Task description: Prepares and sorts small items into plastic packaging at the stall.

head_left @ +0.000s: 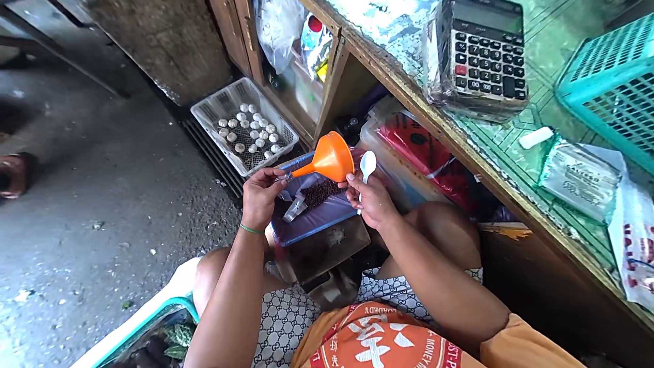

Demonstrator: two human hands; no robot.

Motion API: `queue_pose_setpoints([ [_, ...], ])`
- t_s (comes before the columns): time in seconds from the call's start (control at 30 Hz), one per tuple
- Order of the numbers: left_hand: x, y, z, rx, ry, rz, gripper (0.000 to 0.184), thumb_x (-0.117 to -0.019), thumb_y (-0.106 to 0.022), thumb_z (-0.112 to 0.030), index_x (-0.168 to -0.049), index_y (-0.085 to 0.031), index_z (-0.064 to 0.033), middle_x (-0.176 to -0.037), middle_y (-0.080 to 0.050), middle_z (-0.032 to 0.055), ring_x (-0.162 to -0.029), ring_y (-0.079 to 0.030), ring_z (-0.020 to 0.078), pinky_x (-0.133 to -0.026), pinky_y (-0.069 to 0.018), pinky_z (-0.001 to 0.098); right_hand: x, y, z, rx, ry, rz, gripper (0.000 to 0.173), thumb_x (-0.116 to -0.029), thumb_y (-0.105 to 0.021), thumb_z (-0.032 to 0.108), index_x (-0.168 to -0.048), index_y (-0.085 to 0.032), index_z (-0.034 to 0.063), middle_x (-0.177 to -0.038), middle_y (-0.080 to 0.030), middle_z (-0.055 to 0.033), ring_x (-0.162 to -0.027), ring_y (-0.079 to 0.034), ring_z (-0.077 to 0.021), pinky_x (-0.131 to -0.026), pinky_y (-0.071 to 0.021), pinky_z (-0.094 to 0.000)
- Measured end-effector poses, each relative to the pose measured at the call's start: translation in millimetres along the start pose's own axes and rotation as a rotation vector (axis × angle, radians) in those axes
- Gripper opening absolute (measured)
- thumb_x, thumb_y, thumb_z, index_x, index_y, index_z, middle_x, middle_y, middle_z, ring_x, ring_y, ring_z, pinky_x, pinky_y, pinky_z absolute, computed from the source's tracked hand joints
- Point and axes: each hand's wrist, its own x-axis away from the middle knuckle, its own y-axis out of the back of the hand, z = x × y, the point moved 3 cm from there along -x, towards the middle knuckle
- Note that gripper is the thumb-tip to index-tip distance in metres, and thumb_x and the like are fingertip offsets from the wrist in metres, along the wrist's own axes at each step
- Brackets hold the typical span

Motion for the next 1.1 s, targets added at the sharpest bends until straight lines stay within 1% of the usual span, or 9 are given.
queue_pose_setpoints([
  [0.23,1.9,-4.1,-0.5,-0.133,-0.026,0.088,0.027,-0.0857,-0.070,0.003,-0.111,-0.072,-0.0052,-0.108,-0.072,0.0074,-0.088,-0.069,0.0156,-0.079,-0.0606,0.0324,0.1,-1.9,-1.9,0.009,-0.011,0.008,0.016,-0.1077,-0.053,0.017,-0.106,-0.058,0.0018,-0.094,-0.072,-0.0110,-0.053,-0.052,-0.0061,-0.045,-0.0374,-0.0179],
  [0.43,2.2,-11.2,1.0,-0.232,-0.078,0.078,0.017,-0.0882,-0.076,-0.007,-0.105,-0.077,-0.0083,-0.112,-0.072,0.0049,-0.098,-0.069,0.0162,-0.084,-0.0608,0.0338,0.9,-1.6,-3.6,0.029,-0.036,0.031,0.017,-0.1079,-0.053,0.017,-0.107,-0.059,0.0017,-0.092,-0.072,-0.0101,-0.053,-0.052,-0.0063,-0.046,-0.0379,-0.0181],
  [0.53,2.8,-22.5,9.0,-0.129,0.090,0.030,0.013,-0.0930,-0.074,-0.010,-0.105,-0.076,-0.0052,-0.097,-0.075,0.0059,-0.083,-0.070,0.0147,-0.077,-0.0594,0.0333,2.1,-3.0,-6.1,0.093,-0.023,0.063,0.016,-0.1070,-0.055,0.016,-0.107,-0.059,0.0014,-0.091,-0.072,-0.0096,-0.055,-0.054,-0.0069,-0.048,-0.0394,-0.0191],
  [0.63,0.3,-26.7,15.1,-0.021,0.249,0.018,0.014,-0.0966,-0.070,-0.011,-0.106,-0.074,-0.0012,-0.094,-0.074,0.0099,-0.081,-0.071,0.0175,-0.079,-0.0610,0.0360,1.3,-5.8,4.2,0.222,0.017,0.062,0.014,-0.1045,-0.060,0.015,-0.107,-0.061,0.0015,-0.090,-0.072,-0.0074,-0.057,-0.055,-0.0064,-0.050,-0.0414,-0.0197],
  [0.77,2.8,-16.3,-2.6,-0.331,0.150,0.170,0.023,-0.0923,-0.074,-0.010,-0.114,-0.074,-0.0051,-0.102,-0.075,0.0071,-0.088,-0.072,0.0146,-0.082,-0.0606,0.0365,-2.5,-15.0,28.4,0.460,0.086,0.106,0.018,-0.1028,-0.063,0.023,-0.111,-0.063,0.0067,-0.083,-0.069,-0.0016,-0.056,-0.051,-0.0053,-0.052,-0.0425,-0.0211],
  [0.9,1.7,-3.9,-7.6,-0.594,0.099,0.084,0.025,-0.0883,-0.079,-0.013,-0.112,-0.073,-0.0055,-0.104,-0.074,0.0094,-0.092,-0.072,0.0203,-0.085,-0.0600,0.0464,-22.8,-39.7,44.9,0.683,0.214,0.225,0.018,-0.0949,-0.072,0.024,-0.104,-0.070,0.0081,-0.075,-0.065,-0.0035,-0.054,-0.055,-0.0123,-0.051,-0.0483,-0.0286],
  [0.97,-4.0,4.3,-2.0,-0.619,0.088,0.034,0.025,-0.0869,-0.079,-0.015,-0.109,-0.073,-0.0063,-0.100,-0.073,0.0078,-0.090,-0.069,0.0186,-0.083,-0.0581,0.0442,-29.2,-55.6,54.4,0.672,0.175,0.290,0.019,-0.0954,-0.072,0.019,-0.108,-0.070,0.0056,-0.081,-0.065,-0.0036,-0.060,-0.055,-0.0110,-0.057,-0.0491,-0.0279],
  [1.03,-9.3,13.0,0.6,-0.609,0.094,0.010,0.023,-0.0860,-0.079,-0.016,-0.107,-0.073,-0.0074,-0.092,-0.072,0.0048,-0.081,-0.068,0.0142,-0.077,-0.0576,0.0388,-33.4,-64.5,58.3,0.567,0.162,0.329,0.028,-0.0993,-0.066,0.021,-0.121,-0.065,0.0032,-0.089,-0.068,-0.0040,-0.062,-0.055,-0.0090,-0.055,-0.0460,-0.0252],
  [1.1,-12.1,22.5,2.7,-0.538,0.103,-0.021,0.023,-0.0877,-0.078,-0.015,-0.108,-0.073,-0.0069,-0.090,-0.072,0.0036,-0.078,-0.069,0.0111,-0.075,-0.0593,0.0342,-41.7,-62.5,56.1,0.453,0.164,0.341,0.038,-0.1075,-0.045,0.031,-0.137,-0.046,0.0071,-0.107,-0.071,-0.0046,-0.064,-0.058,-0.0071,-0.051,-0.0437,-0.0222],
])
